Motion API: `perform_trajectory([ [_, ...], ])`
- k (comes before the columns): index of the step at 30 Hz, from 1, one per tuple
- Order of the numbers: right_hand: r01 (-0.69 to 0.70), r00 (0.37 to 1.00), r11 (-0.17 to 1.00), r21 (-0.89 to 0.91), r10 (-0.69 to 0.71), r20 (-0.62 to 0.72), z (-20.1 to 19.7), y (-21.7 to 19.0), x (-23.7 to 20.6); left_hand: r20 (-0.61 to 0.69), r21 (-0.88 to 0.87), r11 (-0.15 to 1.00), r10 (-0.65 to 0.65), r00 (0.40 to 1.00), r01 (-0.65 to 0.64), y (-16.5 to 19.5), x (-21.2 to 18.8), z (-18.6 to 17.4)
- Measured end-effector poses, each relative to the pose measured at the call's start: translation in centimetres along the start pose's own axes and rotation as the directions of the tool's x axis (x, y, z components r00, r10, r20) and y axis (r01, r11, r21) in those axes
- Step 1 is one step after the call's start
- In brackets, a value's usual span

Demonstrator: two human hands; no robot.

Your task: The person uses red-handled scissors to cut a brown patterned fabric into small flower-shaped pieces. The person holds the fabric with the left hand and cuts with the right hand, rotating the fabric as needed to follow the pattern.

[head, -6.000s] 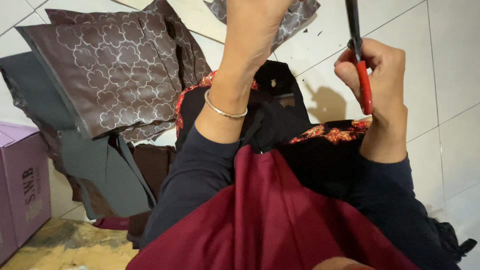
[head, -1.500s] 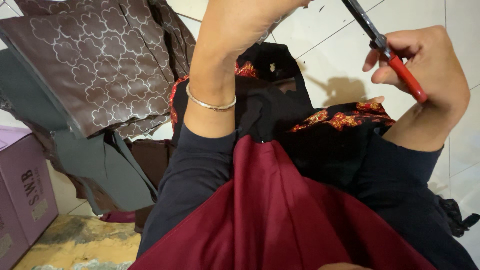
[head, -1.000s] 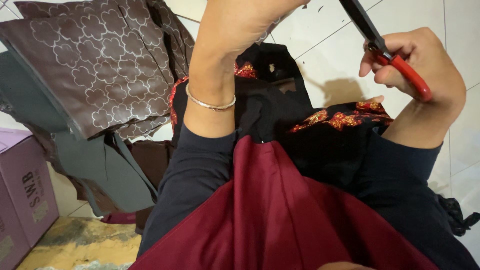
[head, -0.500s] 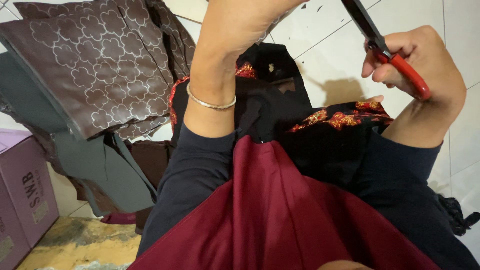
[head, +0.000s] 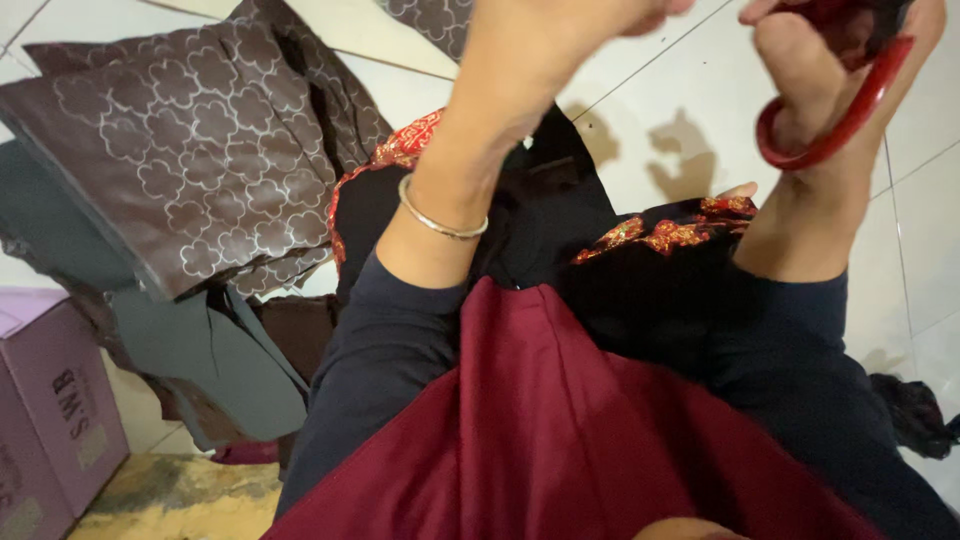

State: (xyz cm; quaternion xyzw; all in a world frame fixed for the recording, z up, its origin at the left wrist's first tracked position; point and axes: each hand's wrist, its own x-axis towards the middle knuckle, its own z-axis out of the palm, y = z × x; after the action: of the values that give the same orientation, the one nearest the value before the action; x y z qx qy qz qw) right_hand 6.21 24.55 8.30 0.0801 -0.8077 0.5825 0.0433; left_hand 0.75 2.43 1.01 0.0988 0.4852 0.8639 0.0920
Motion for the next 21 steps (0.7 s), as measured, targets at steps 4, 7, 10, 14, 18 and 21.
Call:
perform_trajectory([
  [4, -0.020, 1.000, 0.997, 0.074, 0.021, -0.014, 0.9, -1.4, -1.2, 0.073, -0.021, 1.000, 0.020, 0.997, -0.018, -0.4, 0.0, 2.7],
  [7, -0.092, 0.994, 0.993, 0.078, 0.096, -0.049, 0.7, -1.4, -1.4, 0.084, 0.020, 0.997, 0.069, 0.994, -0.071, -1.2, -0.2, 3.2],
  [10, -0.168, 0.985, 0.986, -0.019, 0.167, -0.051, 0.1, -0.8, -0.9, 0.066, 0.050, 0.990, 0.127, 0.990, -0.131, -2.0, -0.4, 3.3],
  [14, -0.077, 0.996, 0.995, -0.066, 0.073, -0.060, 0.5, 0.7, -0.4, 0.022, 0.147, 0.987, 0.069, 0.997, -0.071, -2.7, -0.6, 3.5],
  [18, -0.067, 0.994, 0.960, -0.270, 0.042, -0.096, 0.5, 1.9, 0.0, 0.021, 0.302, 0.942, 0.144, 0.989, -0.144, -2.9, -0.1, 3.6],
  [21, -0.068, 0.995, 0.947, -0.315, 0.041, -0.092, 0.2, 2.5, 0.0, 0.014, 0.357, 0.924, 0.142, 0.990, -0.138, -2.8, -0.2, 3.7],
])
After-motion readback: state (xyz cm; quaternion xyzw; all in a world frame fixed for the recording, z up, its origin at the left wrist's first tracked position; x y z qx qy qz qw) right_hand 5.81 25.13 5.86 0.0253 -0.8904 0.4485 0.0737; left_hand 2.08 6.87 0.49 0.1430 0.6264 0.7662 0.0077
